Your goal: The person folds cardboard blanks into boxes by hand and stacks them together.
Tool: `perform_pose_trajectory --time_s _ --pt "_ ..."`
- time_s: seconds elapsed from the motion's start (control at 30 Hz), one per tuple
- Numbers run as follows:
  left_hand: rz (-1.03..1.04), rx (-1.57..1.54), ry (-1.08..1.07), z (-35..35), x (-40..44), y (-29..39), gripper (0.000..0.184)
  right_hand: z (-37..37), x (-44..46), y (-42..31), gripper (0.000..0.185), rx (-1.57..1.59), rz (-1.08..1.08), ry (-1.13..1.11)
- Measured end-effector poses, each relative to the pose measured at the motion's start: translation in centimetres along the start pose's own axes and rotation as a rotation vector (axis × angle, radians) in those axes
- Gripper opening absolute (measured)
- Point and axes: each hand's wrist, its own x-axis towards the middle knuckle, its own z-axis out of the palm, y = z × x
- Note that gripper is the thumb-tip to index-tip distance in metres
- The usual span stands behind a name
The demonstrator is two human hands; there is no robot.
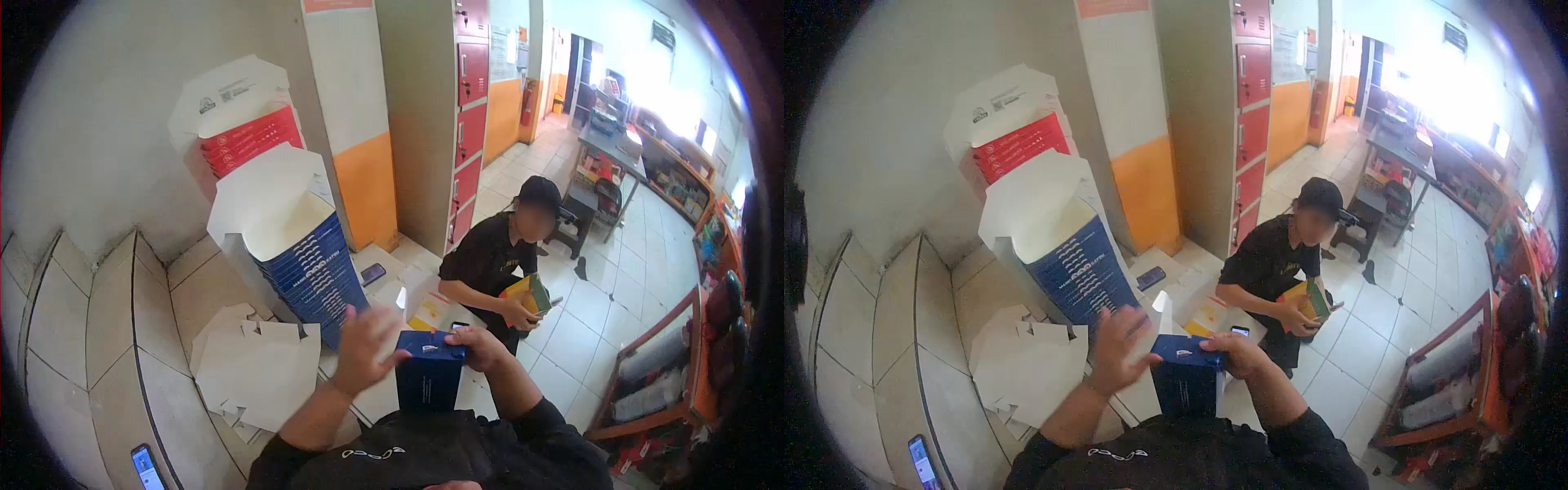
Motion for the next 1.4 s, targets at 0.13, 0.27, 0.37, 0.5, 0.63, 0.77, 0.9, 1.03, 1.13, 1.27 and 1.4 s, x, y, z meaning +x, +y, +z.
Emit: perform_pose_trajectory --time_s 0.13,0.27,0.37,0.5,0.63,0.77,0.9,1.03,1.13,1.27,1.4 --pt "-0.109 0.271 0.141 -4.9 2.7 -6.1 0.056 1.1 -1.7 -0.9 0.028 0.021 -0.024 0.05" --pt "-0.276 0.525 0.02 -7.9 3.9 -12.6 0.041 -1.5 -0.8 0.5 0.022 0.116 -0.087 0.294" --pt "-0.342 0.576 -0.209 -9.3 5.0 -15.3 0.021 -2.3 -2.1 0.5 0.017 0.046 -0.177 0.334" --pt "-0.21 0.453 -0.19 -8.3 5.7 -14.1 0.015 -1.1 -4.3 -1.7 0.011 -0.002 -0.207 0.397" --pt "-0.144 0.47 -0.207 -5.3 6.7 -7.0 0.016 -2.2 -5.0 -2.9 0.015 -0.021 -0.287 0.401" --pt "-0.126 0.397 -0.221 -3.8 6.5 0.0 0.016 -0.2 -6.5 -4.7 0.02 -0.121 -0.344 0.391" --pt "0.063 0.154 -0.284 -6.1 6.9 2.0 0.011 1.4 -7.8 -6.2 0.021 -0.186 -0.404 0.426" --pt "0.187 -0.148 -0.466 -7.5 6.4 -0.6 0.006 0.6 -8.6 -8.6 0.021 -0.586 -0.628 0.515" --pt "0.19 -0.001 -0.405 -7.0 6.0 -0.5 0.011 4.1 -10.6 -11.4 0.018 -0.506 -0.76 0.462" --pt "0.135 -0.042 -0.281 -6.4 5.5 -1.0 0.014 9.6 -13.3 -13.7 0.018 -0.263 -0.957 0.114" --pt "0.112 -0.08 -0.235 -5.8 4.7 -0.8 0.017 14.2 -12.7 -15.5 0.02 -0.346 -0.993 -0.133"
